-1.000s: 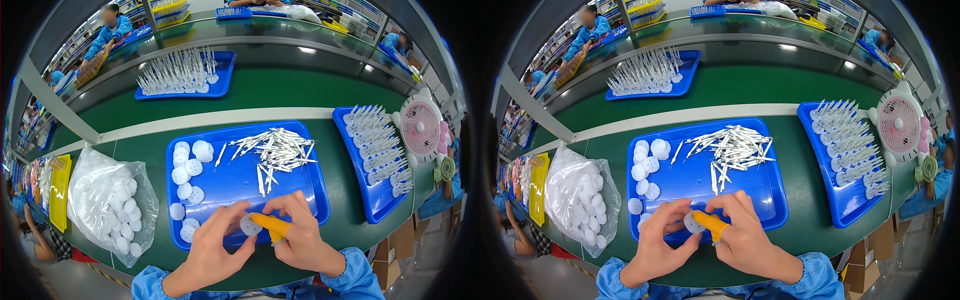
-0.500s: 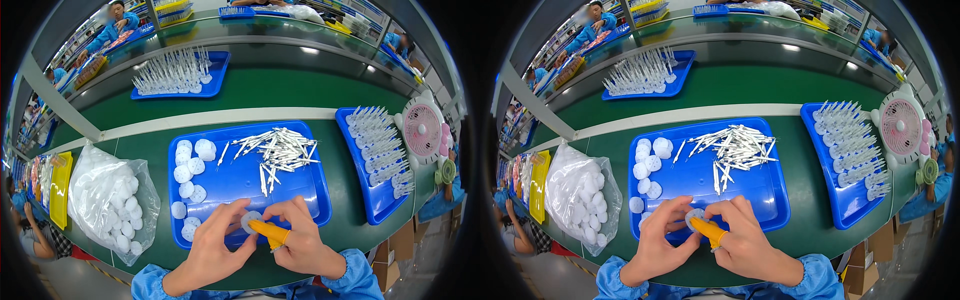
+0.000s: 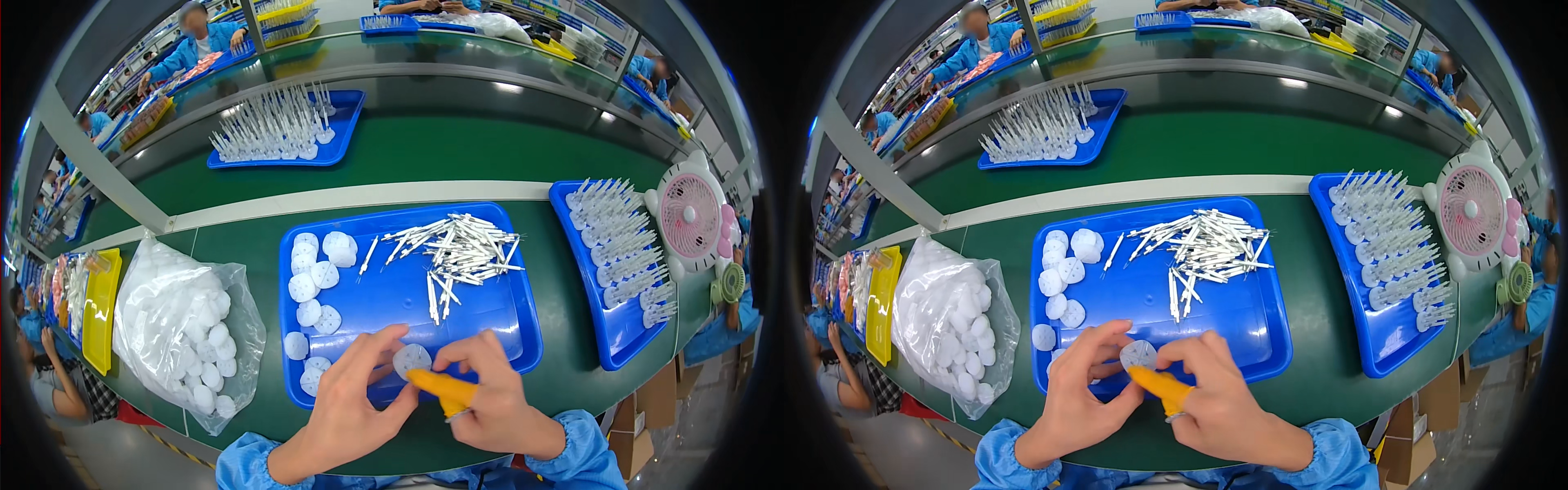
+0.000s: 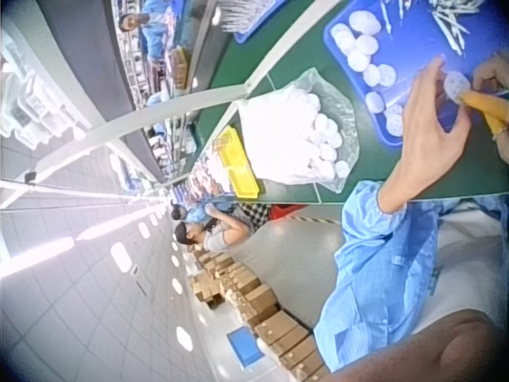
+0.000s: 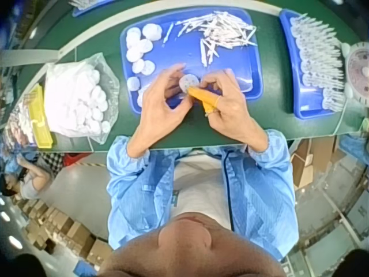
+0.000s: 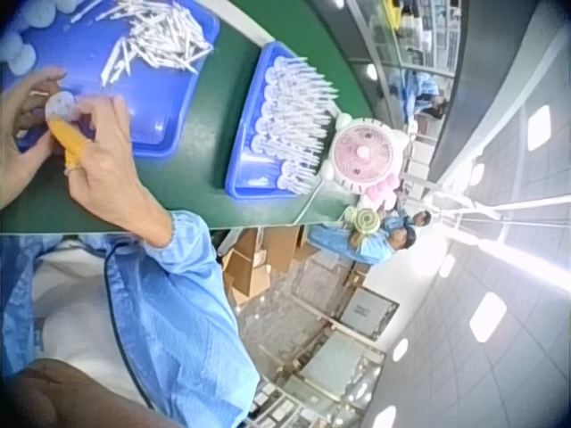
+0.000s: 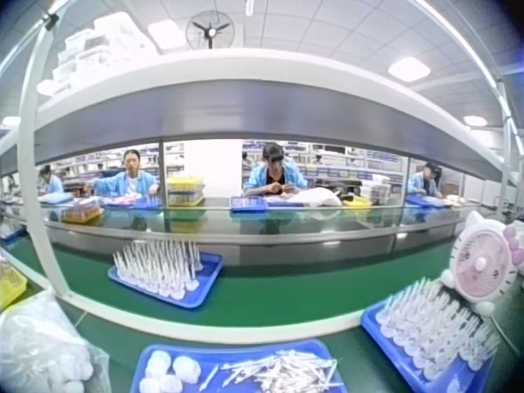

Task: The person inserts thin white rods into small white circular bases using a yellow tool. They pick up a base, insert a rod, and place the assembled unit into a blue tray. The process is repeated continuously with components from a nearby pile.

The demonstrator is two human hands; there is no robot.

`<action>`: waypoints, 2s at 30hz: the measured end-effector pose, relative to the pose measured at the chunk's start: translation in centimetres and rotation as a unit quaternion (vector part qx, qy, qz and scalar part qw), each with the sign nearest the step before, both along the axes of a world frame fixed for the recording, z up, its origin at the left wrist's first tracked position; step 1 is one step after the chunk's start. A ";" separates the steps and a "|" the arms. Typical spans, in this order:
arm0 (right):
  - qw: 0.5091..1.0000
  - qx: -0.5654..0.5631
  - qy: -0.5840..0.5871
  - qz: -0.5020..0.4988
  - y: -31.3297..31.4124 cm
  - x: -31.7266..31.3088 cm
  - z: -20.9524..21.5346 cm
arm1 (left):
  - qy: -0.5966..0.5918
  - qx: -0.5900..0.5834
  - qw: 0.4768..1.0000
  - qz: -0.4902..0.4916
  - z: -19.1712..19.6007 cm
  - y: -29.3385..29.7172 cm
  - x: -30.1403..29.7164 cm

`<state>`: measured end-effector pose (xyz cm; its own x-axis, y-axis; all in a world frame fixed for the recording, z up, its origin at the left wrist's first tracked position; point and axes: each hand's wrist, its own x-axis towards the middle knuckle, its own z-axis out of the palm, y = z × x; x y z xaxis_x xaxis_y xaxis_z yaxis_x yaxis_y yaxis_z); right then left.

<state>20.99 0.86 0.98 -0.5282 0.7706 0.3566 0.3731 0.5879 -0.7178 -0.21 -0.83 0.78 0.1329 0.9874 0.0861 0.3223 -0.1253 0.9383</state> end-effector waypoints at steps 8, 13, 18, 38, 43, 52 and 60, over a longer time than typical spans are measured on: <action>0.936 -0.326 0.127 -0.026 -1.0 1.3 -0.5 | -0.249 -0.081 0.957 -0.124 -0.2 -0.2 -0.6; 0.958 -0.216 0.168 -0.085 -2.2 3.1 0.4 | -0.450 -0.064 0.878 -0.149 -0.8 -0.6 -0.4; 0.932 -0.215 0.234 -0.172 -3.6 5.4 0.2 | -0.712 -0.146 0.660 -0.188 -0.5 -1.2 1.4; 0.937 -0.188 0.168 -0.241 -6.2 7.6 -1.2 | -0.690 -0.208 0.674 -0.163 2.1 -3.1 4.7; 0.943 -0.184 0.145 -0.236 -6.3 8.1 -0.6 | -0.714 -0.231 0.649 -0.125 4.4 -3.1 6.1; 0.925 -0.110 0.110 -0.346 -7.2 13.8 1.7 | -0.581 -0.198 0.782 -0.111 2.3 -3.0 3.7; 0.802 -0.016 -0.046 -0.596 -2.9 24.9 -0.4 | -0.506 -0.208 0.830 -0.112 2.0 -3.2 4.7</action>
